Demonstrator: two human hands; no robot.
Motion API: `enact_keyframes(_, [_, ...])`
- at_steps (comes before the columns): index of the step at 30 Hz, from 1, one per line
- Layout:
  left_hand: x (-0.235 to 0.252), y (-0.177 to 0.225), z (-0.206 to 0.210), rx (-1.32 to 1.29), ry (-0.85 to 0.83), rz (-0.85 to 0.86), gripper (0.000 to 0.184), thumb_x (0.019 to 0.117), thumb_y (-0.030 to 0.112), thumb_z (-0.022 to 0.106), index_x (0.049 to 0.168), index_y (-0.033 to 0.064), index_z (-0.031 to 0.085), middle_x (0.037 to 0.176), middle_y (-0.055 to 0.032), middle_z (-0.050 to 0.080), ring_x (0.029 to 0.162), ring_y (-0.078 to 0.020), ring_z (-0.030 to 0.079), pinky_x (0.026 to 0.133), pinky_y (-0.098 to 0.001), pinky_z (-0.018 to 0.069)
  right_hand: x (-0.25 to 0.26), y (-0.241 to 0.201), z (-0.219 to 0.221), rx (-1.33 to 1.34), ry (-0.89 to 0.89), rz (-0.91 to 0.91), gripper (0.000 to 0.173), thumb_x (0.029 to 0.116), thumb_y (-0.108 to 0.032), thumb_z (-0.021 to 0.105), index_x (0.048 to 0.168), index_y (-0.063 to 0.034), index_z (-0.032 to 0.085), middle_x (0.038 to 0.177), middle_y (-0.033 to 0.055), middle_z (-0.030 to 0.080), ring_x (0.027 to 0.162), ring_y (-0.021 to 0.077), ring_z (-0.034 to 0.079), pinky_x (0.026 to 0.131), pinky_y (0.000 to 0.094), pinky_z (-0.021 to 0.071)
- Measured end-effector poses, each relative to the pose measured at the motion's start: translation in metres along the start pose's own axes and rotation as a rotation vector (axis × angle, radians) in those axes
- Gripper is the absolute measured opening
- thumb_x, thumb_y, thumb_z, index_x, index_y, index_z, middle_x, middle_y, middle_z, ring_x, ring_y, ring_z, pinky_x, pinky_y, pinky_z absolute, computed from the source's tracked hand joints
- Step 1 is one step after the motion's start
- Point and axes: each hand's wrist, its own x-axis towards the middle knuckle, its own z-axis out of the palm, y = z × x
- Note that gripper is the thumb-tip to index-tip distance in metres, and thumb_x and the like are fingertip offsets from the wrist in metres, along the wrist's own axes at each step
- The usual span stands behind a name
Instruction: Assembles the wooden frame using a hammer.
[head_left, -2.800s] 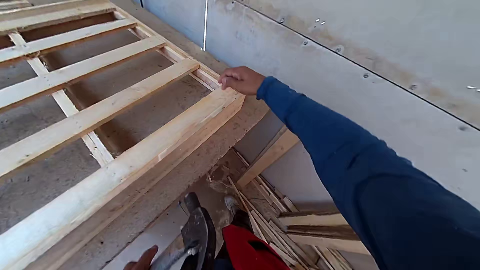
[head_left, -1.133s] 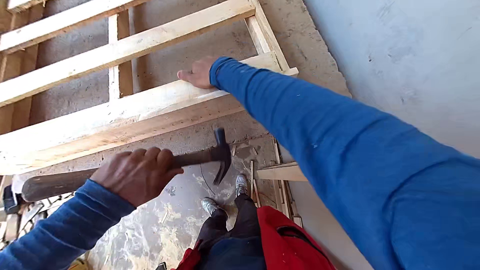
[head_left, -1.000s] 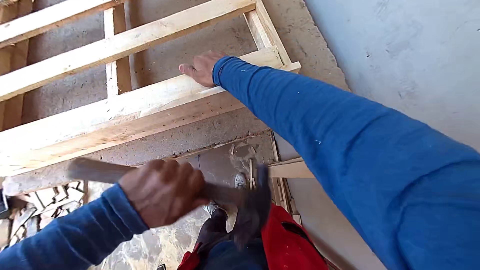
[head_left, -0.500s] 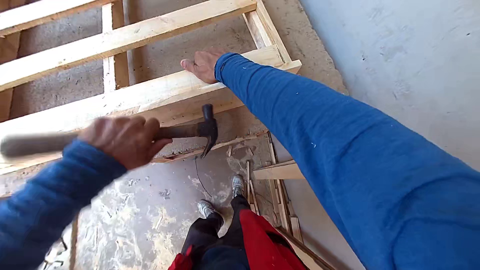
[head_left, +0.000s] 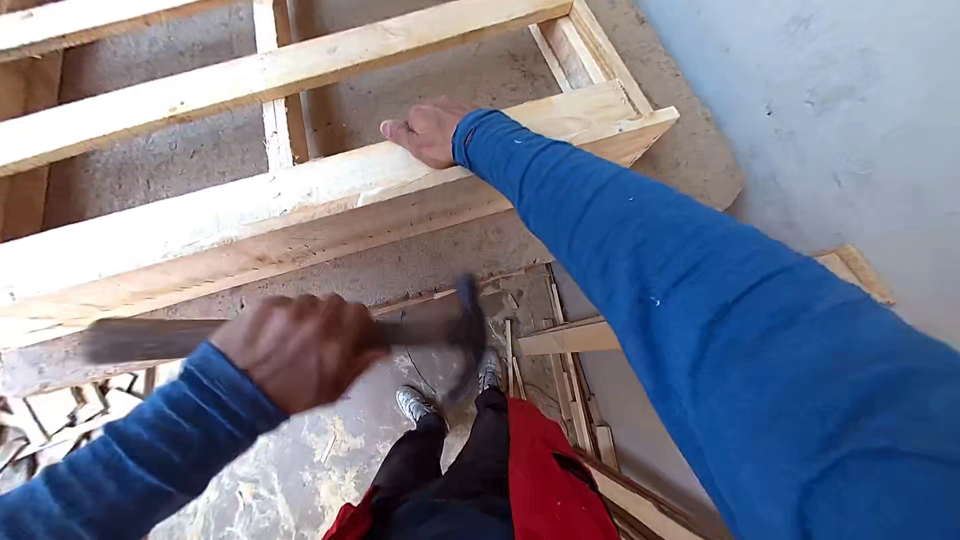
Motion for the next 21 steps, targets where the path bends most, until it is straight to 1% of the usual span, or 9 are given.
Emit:
enact_keyframes(3, [0.005, -0.02, 0.011, -0.1, 0.128, 0.223, 0.049, 0.1001, 0.052, 0.048, 0.084, 0.0085, 0.065, 0.064, -0.007, 0.056, 0.052, -0.0275, 0.061, 0.042, -0.0445, 0.0493, 0.001, 0.001, 0.0, -0.031, 0.0, 0.006, 0.081, 0.107, -0.06, 0.012, 0.101, -0.0022, 0.068, 0.109, 0.0208, 0.069, 0.112, 0.0379, 0.066, 0.091, 0.0633, 0.0492])
enact_keyframes(6, [0.012, -0.044, -0.005, -0.004, -0.121, -0.175, 0.053, 0.0997, 0.057, 0.053, 0.09, 0.0061, 0.064, 0.068, -0.0152, 0.062, 0.062, -0.0393, 0.067, 0.051, -0.0582, 0.0509, 0.0, -0.003, 0.002, -0.048, 0.011, 0.01, 0.081, 0.1069, -0.061, 0.012, 0.102, -0.0022, 0.069, 0.108, 0.0207, 0.07, 0.111, 0.0378, 0.067, 0.092, 0.0627, 0.0496])
enact_keyframes(7, [0.01, -0.036, -0.001, 0.005, -0.082, -0.197, 0.054, 0.0983, 0.058, 0.052, 0.09, 0.0067, 0.065, 0.067, -0.0139, 0.062, 0.06, -0.038, 0.067, 0.05, -0.0563, 0.0517, 0.001, -0.004, -0.003, -0.051, 0.021, 0.016, 0.081, 0.1073, -0.06, 0.013, 0.103, -0.0014, 0.069, 0.109, 0.0216, 0.07, 0.112, 0.0385, 0.066, 0.093, 0.0631, 0.049])
enact_keyframes(10, [0.002, -0.016, 0.016, -0.079, 0.193, 0.117, 0.056, 0.0982, 0.06, 0.047, 0.079, 0.0098, 0.062, 0.06, -0.0052, 0.053, 0.048, -0.0262, 0.059, 0.039, -0.0429, 0.0474, 0.001, -0.007, -0.002, -0.053, 0.011, 0.028, 0.08, 0.1075, -0.06, 0.013, 0.103, -0.0012, 0.068, 0.107, 0.0216, 0.069, 0.11, 0.0384, 0.066, 0.092, 0.0624, 0.0493])
enact_keyframes(11, [0.006, -0.024, 0.016, -0.106, 0.185, 0.141, 0.055, 0.0987, 0.059, 0.047, 0.081, 0.0094, 0.063, 0.061, -0.0063, 0.055, 0.05, -0.0274, 0.061, 0.041, -0.0449, 0.0489, 0.001, -0.006, -0.002, -0.055, 0.009, 0.035, 0.081, 0.1073, -0.06, 0.013, 0.104, -0.0013, 0.068, 0.107, 0.0214, 0.069, 0.11, 0.0383, 0.067, 0.092, 0.0622, 0.0495])
enact_keyframes(13, [0.013, -0.049, 0.007, -0.118, -0.015, -0.087, 0.055, 0.0999, 0.059, 0.052, 0.09, 0.007, 0.067, 0.069, -0.0143, 0.064, 0.061, -0.0374, 0.068, 0.051, -0.0576, 0.0524, -0.002, -0.008, 0.0, -0.05, 0.005, 0.048, 0.081, 0.1073, -0.06, 0.012, 0.104, -0.0015, 0.068, 0.109, 0.0213, 0.069, 0.111, 0.0384, 0.066, 0.092, 0.0622, 0.0493])
enact_keyframes(16, [-0.026, -0.055, 0.017, -0.099, -0.075, -0.277, 0.056, 0.0974, 0.063, 0.051, 0.089, 0.0101, 0.067, 0.068, -0.0105, 0.064, 0.061, -0.0341, 0.068, 0.052, -0.055, 0.0532, -0.005, -0.009, -0.009, -0.027, -0.011, 0.047, 0.083, 0.1069, -0.061, 0.011, 0.115, -0.0001, 0.068, 0.119, 0.0254, 0.067, 0.12, 0.0431, 0.063, 0.098, 0.0675, 0.0461])
enact_keyframes(18, [-0.072, -0.044, 0.029, -0.107, 0.07, -0.151, 0.056, 0.0963, 0.063, 0.049, 0.083, 0.0112, 0.067, 0.063, -0.0048, 0.058, 0.053, -0.0261, 0.063, 0.044, -0.0453, 0.0515, 0.007, -0.009, -0.01, -0.027, -0.042, 0.033, 0.086, 0.1059, -0.063, 0.011, 0.113, 0.0011, 0.068, 0.117, 0.0271, 0.068, 0.118, 0.0456, 0.062, 0.097, 0.0696, 0.0449])
enact_keyframes(21, [-0.099, -0.031, 0.014, -0.132, 0.073, 0.143, 0.055, 0.1009, 0.056, 0.049, 0.082, 0.007, 0.065, 0.062, -0.007, 0.054, 0.052, -0.0269, 0.06, 0.044, -0.0396, 0.0479, 0.025, -0.048, -0.012, -0.009, -0.042, 0.02, 0.086, 0.1061, -0.062, 0.012, 0.105, 0.0023, 0.069, 0.111, 0.0277, 0.068, 0.114, 0.0459, 0.064, 0.094, 0.0696, 0.0458])
